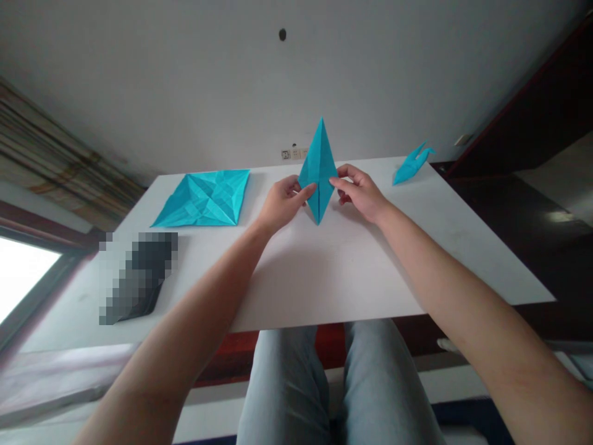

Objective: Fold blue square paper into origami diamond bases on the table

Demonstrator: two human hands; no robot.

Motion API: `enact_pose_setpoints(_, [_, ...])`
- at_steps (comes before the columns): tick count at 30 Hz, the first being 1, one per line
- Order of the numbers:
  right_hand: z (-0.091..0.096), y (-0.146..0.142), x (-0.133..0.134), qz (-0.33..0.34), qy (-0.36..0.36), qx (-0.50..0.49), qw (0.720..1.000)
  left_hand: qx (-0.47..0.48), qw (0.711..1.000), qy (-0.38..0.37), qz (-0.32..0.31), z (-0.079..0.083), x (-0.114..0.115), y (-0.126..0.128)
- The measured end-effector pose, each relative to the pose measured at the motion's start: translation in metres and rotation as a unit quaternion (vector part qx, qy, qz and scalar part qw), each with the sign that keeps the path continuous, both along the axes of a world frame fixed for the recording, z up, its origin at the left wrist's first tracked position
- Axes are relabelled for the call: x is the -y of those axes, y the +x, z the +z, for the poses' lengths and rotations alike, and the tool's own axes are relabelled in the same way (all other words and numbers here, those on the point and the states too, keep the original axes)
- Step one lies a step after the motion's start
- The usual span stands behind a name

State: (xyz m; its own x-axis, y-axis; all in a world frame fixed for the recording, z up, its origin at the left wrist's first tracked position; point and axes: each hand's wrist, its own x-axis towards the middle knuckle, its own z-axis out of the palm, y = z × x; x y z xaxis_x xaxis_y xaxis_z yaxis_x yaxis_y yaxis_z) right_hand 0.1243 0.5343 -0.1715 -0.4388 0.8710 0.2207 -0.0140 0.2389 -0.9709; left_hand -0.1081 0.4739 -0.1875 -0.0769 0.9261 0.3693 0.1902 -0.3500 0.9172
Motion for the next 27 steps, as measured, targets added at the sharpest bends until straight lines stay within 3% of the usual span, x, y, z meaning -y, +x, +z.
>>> enact_pose_setpoints(3, [-0.002,0.0,0.0,-0.005,0.005,0.009,1.0,0.011,0.999,-0.019,-0.034,0.001,0.0,0.0])
enact_pose_setpoints(8, [-0.007,-0.001,-0.003,0.045,0.004,0.002,0.999,0.029,0.998,-0.017,-0.049,0.003,0.002,0.002])
enact_pose_setpoints(13, [-0.002,-0.002,0.0,0.044,0.02,-0.019,0.999,0.085,0.996,-0.015,-0.022,0.008,0.004,0.008])
enact_pose_setpoints(20, [0.002,0.001,0.001,0.047,0.014,-0.044,0.998,0.077,0.997,-0.013,-0.001,0.02,0.009,0.009])
enact_pose_setpoints(27, [0.005,0.002,0.002,0.052,0.031,-0.064,0.996,0.099,0.994,-0.031,0.036,0.016,0.004,0.008])
